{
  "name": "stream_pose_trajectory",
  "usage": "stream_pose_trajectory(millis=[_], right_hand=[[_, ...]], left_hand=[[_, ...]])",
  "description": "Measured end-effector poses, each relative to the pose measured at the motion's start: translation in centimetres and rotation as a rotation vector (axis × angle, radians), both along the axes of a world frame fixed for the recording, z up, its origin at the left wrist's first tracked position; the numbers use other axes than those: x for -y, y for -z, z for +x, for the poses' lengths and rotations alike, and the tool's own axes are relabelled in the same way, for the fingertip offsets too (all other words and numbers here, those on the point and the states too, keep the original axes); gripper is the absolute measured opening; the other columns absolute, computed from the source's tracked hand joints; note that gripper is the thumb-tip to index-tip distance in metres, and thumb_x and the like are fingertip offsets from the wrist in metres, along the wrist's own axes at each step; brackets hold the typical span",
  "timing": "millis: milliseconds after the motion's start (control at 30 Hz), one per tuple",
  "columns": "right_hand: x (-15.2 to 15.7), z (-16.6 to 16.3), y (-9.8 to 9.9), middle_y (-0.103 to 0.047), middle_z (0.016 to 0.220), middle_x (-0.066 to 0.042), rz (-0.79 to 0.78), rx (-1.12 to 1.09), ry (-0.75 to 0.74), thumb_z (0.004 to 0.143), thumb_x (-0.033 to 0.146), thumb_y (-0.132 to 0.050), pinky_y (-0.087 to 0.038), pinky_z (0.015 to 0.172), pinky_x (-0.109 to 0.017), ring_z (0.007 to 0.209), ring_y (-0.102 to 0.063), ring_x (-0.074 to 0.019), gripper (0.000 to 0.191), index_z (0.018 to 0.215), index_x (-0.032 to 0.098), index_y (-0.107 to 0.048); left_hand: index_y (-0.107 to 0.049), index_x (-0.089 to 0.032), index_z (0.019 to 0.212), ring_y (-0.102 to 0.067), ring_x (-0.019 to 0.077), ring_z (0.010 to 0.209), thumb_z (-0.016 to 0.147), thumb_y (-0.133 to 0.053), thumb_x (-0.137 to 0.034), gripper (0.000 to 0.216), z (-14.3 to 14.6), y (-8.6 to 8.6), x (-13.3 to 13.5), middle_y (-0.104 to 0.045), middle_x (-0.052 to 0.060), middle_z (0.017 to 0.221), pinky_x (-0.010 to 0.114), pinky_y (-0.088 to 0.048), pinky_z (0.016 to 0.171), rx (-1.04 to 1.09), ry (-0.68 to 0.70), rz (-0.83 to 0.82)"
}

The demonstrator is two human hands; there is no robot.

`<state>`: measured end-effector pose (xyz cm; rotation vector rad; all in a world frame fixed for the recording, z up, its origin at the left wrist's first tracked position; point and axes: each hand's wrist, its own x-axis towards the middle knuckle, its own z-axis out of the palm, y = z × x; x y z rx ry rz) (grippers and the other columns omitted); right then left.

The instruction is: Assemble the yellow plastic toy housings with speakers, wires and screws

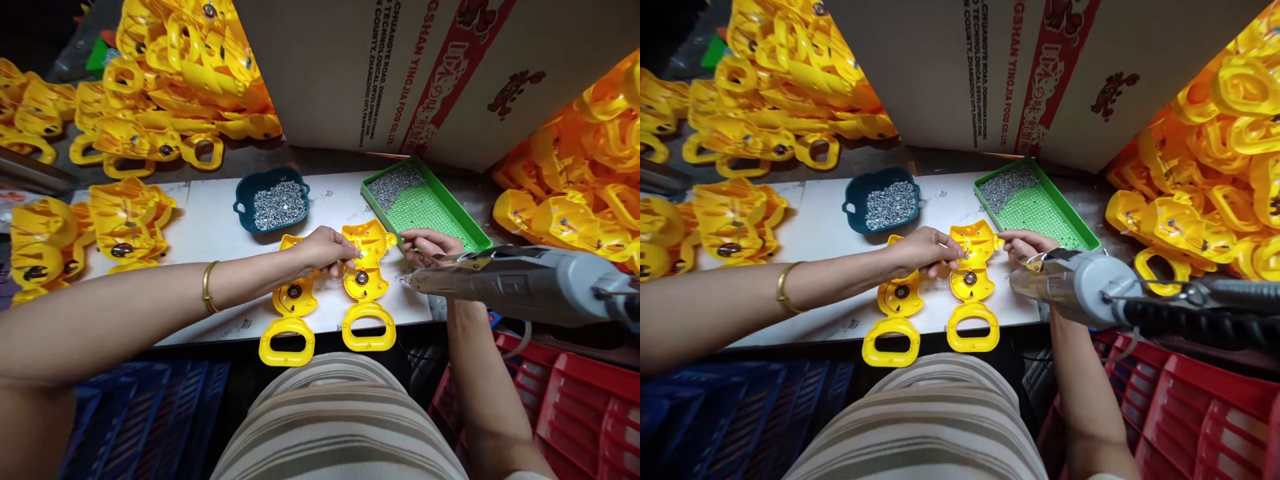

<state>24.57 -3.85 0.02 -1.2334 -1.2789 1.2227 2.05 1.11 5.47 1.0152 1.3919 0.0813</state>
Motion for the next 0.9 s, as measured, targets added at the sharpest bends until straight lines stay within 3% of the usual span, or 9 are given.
stream_pose_trajectory(millis=[67, 167, 267, 367, 533, 800, 900], right_hand=[[-1.3, -0.3, -0.5, -0.072, 0.075, -0.004, -0.081, 0.262, -0.079, 0.078, 0.040, -0.067, -0.048, 0.058, -0.029, 0.062, -0.061, -0.0147, 0.023, 0.086, 0.020, -0.076], [-2.8, -1.3, -2.0, -0.076, 0.080, -0.006, -0.155, 0.542, -0.347, 0.077, 0.036, -0.067, -0.048, 0.063, -0.028, 0.069, -0.065, -0.0170, 0.022, 0.082, 0.017, -0.078], [-3.3, -2.6, -3.3, -0.075, 0.080, -0.005, -0.195, 0.694, -0.487, 0.080, 0.031, -0.062, -0.045, 0.063, -0.027, 0.069, -0.063, -0.0158, 0.022, 0.086, 0.017, -0.078], [-3.2, -3.5, -3.6, -0.069, 0.067, -0.002, -0.149, 0.764, -0.566, 0.083, 0.033, -0.059, -0.037, 0.056, -0.025, 0.059, -0.053, -0.0115, 0.024, 0.083, 0.017, -0.077], [-2.8, -3.7, -2.7, -0.050, 0.054, 0.003, -0.148, 0.644, -0.540, 0.084, 0.041, -0.057, -0.026, 0.049, -0.025, 0.051, -0.036, -0.0073, 0.033, 0.070, 0.014, -0.069], [-2.3, -4.0, -3.0, -0.050, 0.048, 0.003, -0.270, 0.484, -0.449, 0.084, 0.041, -0.055, -0.028, 0.047, -0.025, 0.046, -0.040, -0.0076, 0.034, 0.060, 0.016, -0.058], [-2.2, -4.2, -3.1, -0.048, 0.048, 0.003, -0.257, 0.509, -0.393, 0.082, 0.037, -0.055, -0.027, 0.048, -0.026, 0.047, -0.038, -0.0077, 0.032, 0.058, 0.017, -0.057]], left_hand=[[-0.062, -0.014, 0.069, -0.042, 0.0020, 0.031, 0.084, -0.065, -0.016, 0.015, 0.1, 0.0, 0.1, -0.069, -0.001, 0.061, 0.020, -0.022, 0.036, 0.001, -0.013, -0.012], [-0.063, -0.014, 0.067, -0.039, 0.0016, 0.031, 0.084, -0.064, -0.016, 0.017, 0.0, 0.4, 0.3, -0.068, 0.000, 0.060, 0.020, -0.021, 0.036, 0.016, -0.021, -0.032], [-0.066, -0.014, 0.070, -0.040, 0.0027, 0.032, 0.084, -0.063, -0.019, 0.016, -0.4, 1.3, 0.5, -0.066, 0.001, 0.056, 0.019, -0.023, 0.036, 0.054, -0.016, -0.043], [-0.067, -0.014, 0.070, -0.041, 0.0033, 0.035, 0.083, -0.064, -0.020, 0.014, -0.6, 1.9, 0.5, -0.065, 0.002, 0.055, 0.018, -0.025, 0.036, 0.108, -0.019, -0.044], [-0.063, -0.013, 0.068, -0.042, 0.0021, 0.035, 0.086, -0.061, -0.016, 0.019, -0.5, 1.5, 0.8, -0.067, 0.002, 0.060, 0.018, -0.030, 0.037, 0.148, -0.072, -0.043], [-0.065, -0.012, 0.071, -0.047, 0.0031, 0.038, 0.089, -0.060, -0.020, 0.020, -0.6, 1.7, 0.7, -0.070, 0.003, 0.064, 0.018, -0.033, 0.038, 0.174, -0.035, 0.009], [-0.066, -0.013, 0.073, -0.049, 0.0049, 0.039, 0.090, -0.057, -0.027, 0.023, -0.9, 1.4, 1.0, -0.072, 0.004, 0.068, 0.019, -0.034, 0.040, 0.107, 0.083, 0.050]])
